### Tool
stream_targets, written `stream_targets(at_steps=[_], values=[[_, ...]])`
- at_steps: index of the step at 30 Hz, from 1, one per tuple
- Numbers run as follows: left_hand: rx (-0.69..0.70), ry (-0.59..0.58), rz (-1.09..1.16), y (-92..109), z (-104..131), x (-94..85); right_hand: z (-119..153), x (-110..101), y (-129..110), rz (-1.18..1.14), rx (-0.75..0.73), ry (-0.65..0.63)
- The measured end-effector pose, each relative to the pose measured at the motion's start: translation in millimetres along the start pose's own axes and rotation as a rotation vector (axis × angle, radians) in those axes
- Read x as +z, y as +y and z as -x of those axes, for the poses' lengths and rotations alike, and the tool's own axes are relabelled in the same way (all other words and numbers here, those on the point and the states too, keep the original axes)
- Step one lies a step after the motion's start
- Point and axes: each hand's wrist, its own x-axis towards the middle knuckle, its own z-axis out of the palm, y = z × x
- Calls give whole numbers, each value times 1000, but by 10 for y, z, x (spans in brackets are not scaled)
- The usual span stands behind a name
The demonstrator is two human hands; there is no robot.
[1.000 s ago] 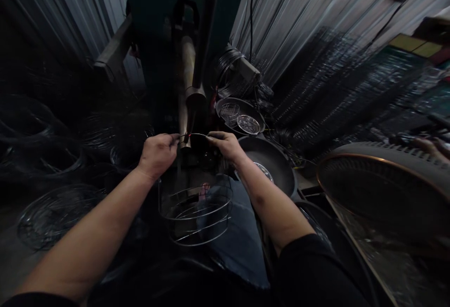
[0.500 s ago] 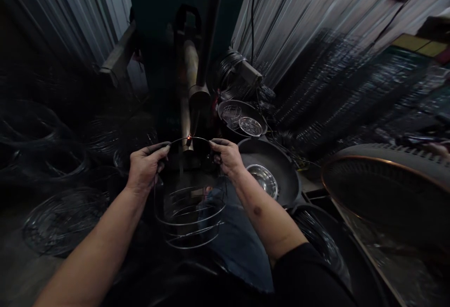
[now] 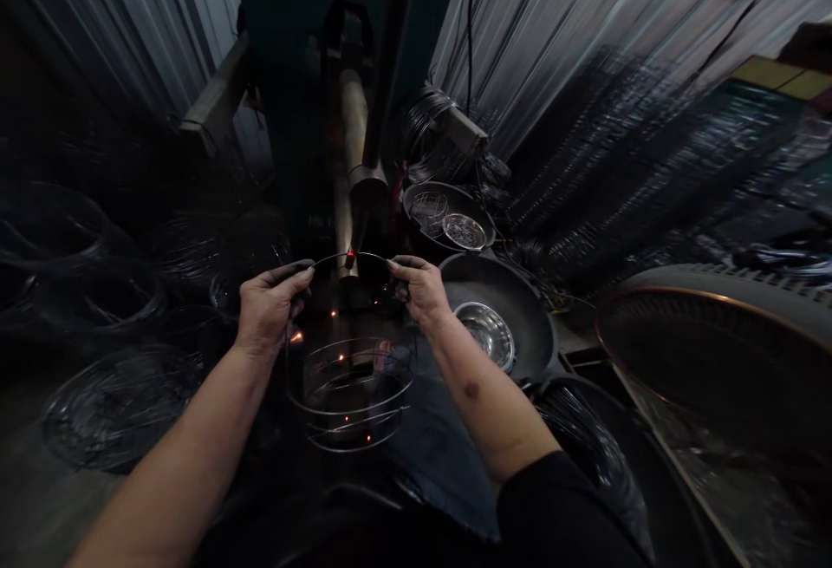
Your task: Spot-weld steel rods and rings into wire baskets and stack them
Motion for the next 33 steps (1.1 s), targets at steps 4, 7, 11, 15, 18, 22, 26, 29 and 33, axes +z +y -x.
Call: stream_targets(at_steps=[4,7,11,15,18,22,26,29,33], values=[[12,-13,12,12,13,2,9,12,-5,-16,9,0],[26,-5,11,32,30,31,42,8,-32,-15,11,11],[12,-17,24,54,50,91,68,-36,-71,-13,19,40],[20,-17,29,45,37,132,40,-84,-66,-29,21,52],[14,-15,28,26,2,151,12,-91,-44,-30,32,48],[-11,-6,43,-9,-54,114,39,-70,-52,-37,44,56],[-110,105,87,-169,55,-176,200,-121,-106,-104,37,-36],[-315,162,84,-440,395,-516,369,-233,-124,-156,-12,-66],[-619,65,95,-853,1028,-786,562,-338,-65,-228,-52,-60]])
